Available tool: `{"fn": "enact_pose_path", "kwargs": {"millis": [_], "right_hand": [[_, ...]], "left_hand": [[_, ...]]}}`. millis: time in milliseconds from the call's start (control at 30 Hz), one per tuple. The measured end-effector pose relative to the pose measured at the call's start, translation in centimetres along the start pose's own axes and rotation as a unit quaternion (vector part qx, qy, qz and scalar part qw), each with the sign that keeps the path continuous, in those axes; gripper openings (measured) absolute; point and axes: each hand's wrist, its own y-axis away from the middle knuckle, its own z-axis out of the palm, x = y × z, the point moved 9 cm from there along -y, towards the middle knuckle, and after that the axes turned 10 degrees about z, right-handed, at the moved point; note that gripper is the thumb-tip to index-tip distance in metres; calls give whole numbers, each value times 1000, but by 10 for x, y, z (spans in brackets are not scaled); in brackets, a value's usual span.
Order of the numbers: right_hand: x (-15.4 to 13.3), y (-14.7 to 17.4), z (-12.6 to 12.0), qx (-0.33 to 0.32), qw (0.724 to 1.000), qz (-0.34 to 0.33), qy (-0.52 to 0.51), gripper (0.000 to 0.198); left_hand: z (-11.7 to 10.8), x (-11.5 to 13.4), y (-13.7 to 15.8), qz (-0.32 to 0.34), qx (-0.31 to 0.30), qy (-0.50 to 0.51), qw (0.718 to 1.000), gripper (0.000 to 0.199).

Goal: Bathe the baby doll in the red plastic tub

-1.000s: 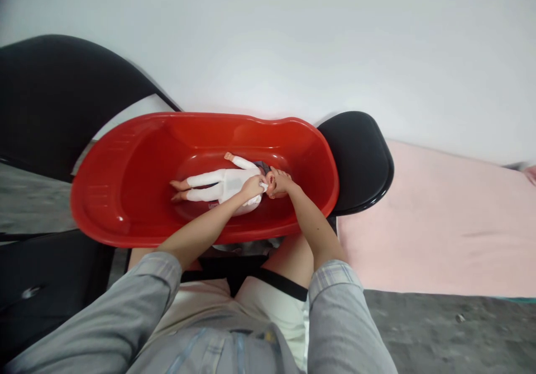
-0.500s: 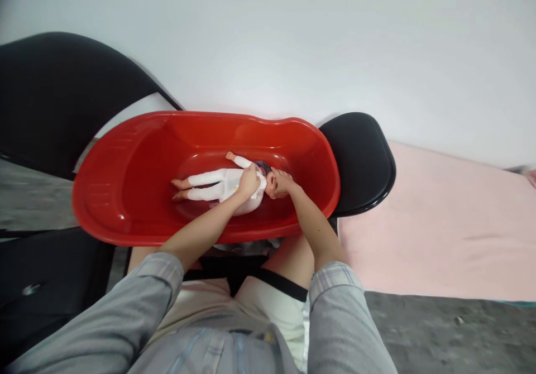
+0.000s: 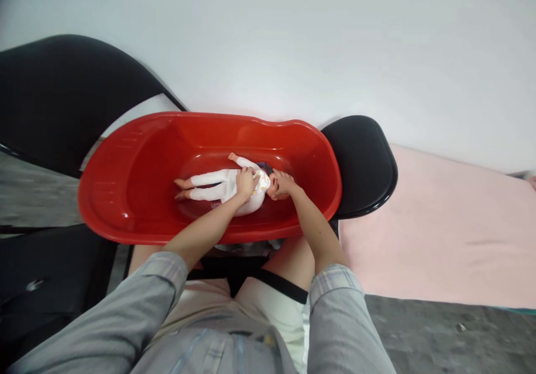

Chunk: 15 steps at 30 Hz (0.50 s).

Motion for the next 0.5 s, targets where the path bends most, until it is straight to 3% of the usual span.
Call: {"fn": "enact_pose_path", "kwargs": {"millis": [233,367,500], "right_hand": [[0,-1,0,-3,1000,7,7,143],[0,-1,0,-2,1000,9,1,142],[0,0,0,-5,1000,9,1,143]], "left_hand": [[26,17,2,70,-94,14,993,41],[32,19,1,101,-107,46,988,47],[33,24,1,133,-112,60,983,38]]}}
